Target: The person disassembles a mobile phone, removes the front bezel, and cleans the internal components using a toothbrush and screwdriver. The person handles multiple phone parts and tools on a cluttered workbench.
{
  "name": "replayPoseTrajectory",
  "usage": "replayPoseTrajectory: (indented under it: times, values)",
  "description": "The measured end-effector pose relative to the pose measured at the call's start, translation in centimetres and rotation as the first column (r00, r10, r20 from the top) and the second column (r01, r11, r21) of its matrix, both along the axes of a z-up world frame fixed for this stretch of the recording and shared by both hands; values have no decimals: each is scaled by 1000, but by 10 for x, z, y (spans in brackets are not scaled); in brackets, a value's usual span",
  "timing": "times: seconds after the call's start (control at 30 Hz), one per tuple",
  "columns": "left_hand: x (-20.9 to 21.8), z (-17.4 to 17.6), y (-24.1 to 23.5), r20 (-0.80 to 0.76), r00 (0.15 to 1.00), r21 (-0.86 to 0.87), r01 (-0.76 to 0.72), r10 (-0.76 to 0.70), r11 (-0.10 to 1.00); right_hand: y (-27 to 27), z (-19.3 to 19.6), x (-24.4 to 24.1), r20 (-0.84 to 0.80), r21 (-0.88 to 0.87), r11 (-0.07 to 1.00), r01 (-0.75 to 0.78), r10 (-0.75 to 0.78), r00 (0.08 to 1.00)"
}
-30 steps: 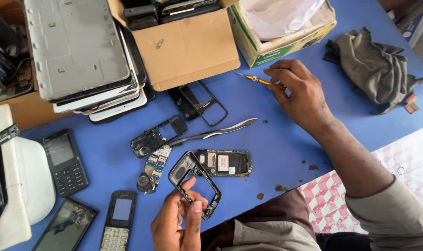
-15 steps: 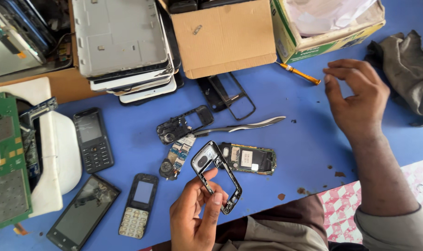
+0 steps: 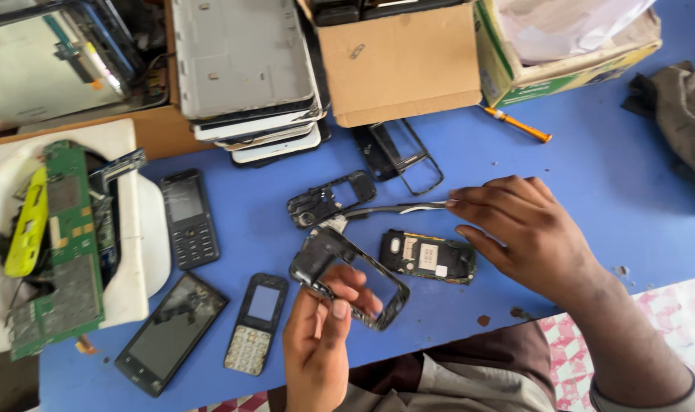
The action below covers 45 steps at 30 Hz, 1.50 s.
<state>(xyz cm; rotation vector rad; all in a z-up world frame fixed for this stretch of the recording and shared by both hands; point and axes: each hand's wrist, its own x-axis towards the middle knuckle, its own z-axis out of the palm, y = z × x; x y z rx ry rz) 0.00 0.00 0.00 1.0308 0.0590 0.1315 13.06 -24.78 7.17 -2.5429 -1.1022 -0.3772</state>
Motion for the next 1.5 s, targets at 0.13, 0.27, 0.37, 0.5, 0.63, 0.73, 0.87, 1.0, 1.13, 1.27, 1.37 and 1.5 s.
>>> replayPoseTrajectory:
  times: [0.13, 0.27, 0.37, 0.5, 0.63, 0.73, 0.87, 1.0, 1.13, 1.27, 1.37, 1.5]
  values:
    - [0, -2, 3, 21, 997, -163, -66, 70, 984, 21, 0, -5, 38, -131, 991, 38, -34, 999]
    - [0, -2, 3, 33, 987, -182, -151, 160, 972, 26, 4, -1, -11, -175, 983, 60, -63, 998]
    - [-1, -1, 3, 35, 986, -166, -153, 160, 974, 25, 6, -6, -86, -164, 984, 68, -83, 993]
    - [2, 3, 5, 51, 993, -156, -97, 106, 983, 15, 10, -24, -209, -41, 985, 165, -170, 963]
    - [2, 2, 5, -6, 993, -137, -117, 118, 984, 7, 4, -47, -333, 39, 964, 263, -236, 913]
    - [1, 1, 1, 39, 962, -189, -259, 271, 947, 10, -9, -59, -350, -25, 955, 294, -284, 893]
    - [0, 5, 1, 20, 927, -237, -361, 376, 902, 18, -20, -61, -316, -81, 952, 295, -305, 898]
    - [2, 6, 3, 69, 924, -255, -347, 375, 902, 28, -23, -50, -267, -39, 959, 282, -282, 922]
    - [2, 4, 4, 111, 931, -244, -315, 349, 917, 38, -25, -40, -155, 18, 955, 297, -290, 944]
    - [0, 8, 9, 157, 981, -223, -75, 112, 972, 38, -15, -42, -325, 41, 903, 428, -393, 860]
    - [-2, 15, 11, 194, 981, -181, 55, -19, 982, 30, -5, -61, -448, 49, 901, 431, -366, 816]
    - [-4, 22, 8, 194, 970, -127, 173, -147, 977, 29, -7, -90, -417, 102, 904, 416, -340, 842]
